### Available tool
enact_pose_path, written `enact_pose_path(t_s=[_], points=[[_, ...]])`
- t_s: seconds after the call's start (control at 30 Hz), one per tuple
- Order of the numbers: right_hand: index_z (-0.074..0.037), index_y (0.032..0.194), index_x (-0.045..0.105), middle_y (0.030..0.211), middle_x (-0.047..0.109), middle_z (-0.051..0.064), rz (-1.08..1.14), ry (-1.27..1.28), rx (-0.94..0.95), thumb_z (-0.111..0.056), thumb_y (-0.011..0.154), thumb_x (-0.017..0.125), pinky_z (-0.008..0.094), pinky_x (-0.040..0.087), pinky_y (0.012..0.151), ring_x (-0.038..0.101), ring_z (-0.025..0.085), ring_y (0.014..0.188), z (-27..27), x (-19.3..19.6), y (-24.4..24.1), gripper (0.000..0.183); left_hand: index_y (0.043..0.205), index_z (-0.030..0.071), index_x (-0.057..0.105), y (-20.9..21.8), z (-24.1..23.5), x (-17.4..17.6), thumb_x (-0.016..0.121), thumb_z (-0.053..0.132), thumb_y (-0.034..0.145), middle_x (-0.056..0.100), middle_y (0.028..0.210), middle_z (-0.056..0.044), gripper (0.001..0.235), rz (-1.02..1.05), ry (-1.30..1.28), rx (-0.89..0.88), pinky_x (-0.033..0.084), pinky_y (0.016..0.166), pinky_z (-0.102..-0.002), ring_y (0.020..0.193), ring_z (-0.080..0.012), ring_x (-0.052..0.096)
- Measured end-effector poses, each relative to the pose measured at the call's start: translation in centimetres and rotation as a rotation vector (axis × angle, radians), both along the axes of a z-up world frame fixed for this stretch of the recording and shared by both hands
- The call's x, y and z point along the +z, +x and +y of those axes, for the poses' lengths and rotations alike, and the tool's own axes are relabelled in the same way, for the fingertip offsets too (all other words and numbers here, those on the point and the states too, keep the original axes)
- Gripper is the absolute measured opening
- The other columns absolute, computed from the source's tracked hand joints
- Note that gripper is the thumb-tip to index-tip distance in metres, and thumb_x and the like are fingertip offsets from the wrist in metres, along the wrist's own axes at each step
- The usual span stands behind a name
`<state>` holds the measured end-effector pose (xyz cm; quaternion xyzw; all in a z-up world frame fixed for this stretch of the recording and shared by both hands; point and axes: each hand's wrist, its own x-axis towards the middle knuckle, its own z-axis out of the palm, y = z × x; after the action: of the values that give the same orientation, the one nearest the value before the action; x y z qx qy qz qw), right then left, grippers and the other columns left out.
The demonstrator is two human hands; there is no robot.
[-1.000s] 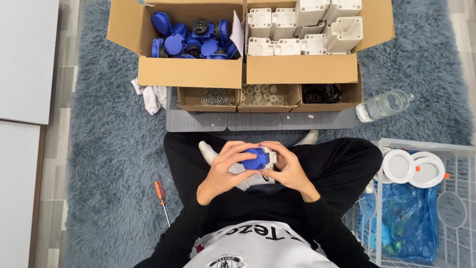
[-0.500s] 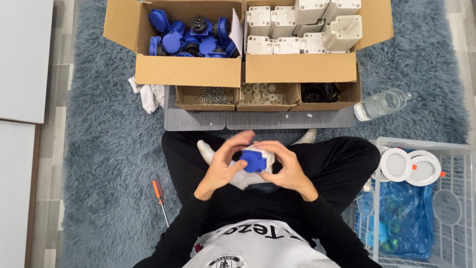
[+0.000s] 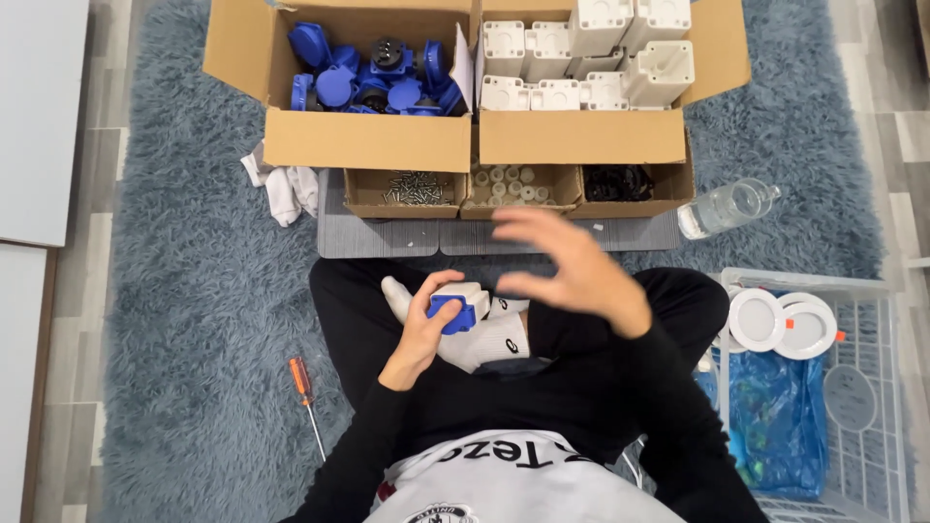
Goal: The person sits on a rug and assembles a small electrical component. They insert a black circular part into a blue housing, attach a white rectangular body, and use an orange screwdriver to tighten screws on the blue cover. The person then attaches a white plastic piece to the assembly.
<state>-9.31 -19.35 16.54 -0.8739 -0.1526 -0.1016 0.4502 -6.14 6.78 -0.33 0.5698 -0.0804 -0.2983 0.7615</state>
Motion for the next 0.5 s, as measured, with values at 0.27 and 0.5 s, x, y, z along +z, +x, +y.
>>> enact_pose_path(t_s=[0.27,0.5], points=[[0.007,0.152,0.058,0.144,0.064,0.037,0.417,-0.418,-0.048,-0.045,0.117,0.043,0.066,0.047,0.113,0.063,0.055,0.135,-1.3,1.4,6.0,0.065,0.134,0.008,0.070,-1.0,1.3,0.1,0.082,0.028,0.096,0.067,0.114,-0.003,0.045,0.055,0.040,-0.011,0.055,0.089,-0.027,0.101,-0.0115,0.061],[-0.017,0.126,0.073,0.134,0.073,0.022,0.553,-0.673,-0.080,-0.053,0.112,0.022,0.060,0.055,0.103,0.071,0.047,0.124,-0.7,-1.8,10.2,0.064,0.145,0.009,0.060,-1.8,1.6,1.4,0.070,0.042,0.105,0.067,0.117,-0.008,0.053,0.256,-0.034,0.005,0.056,0.089,-0.025,0.099,-0.0104,0.061]])
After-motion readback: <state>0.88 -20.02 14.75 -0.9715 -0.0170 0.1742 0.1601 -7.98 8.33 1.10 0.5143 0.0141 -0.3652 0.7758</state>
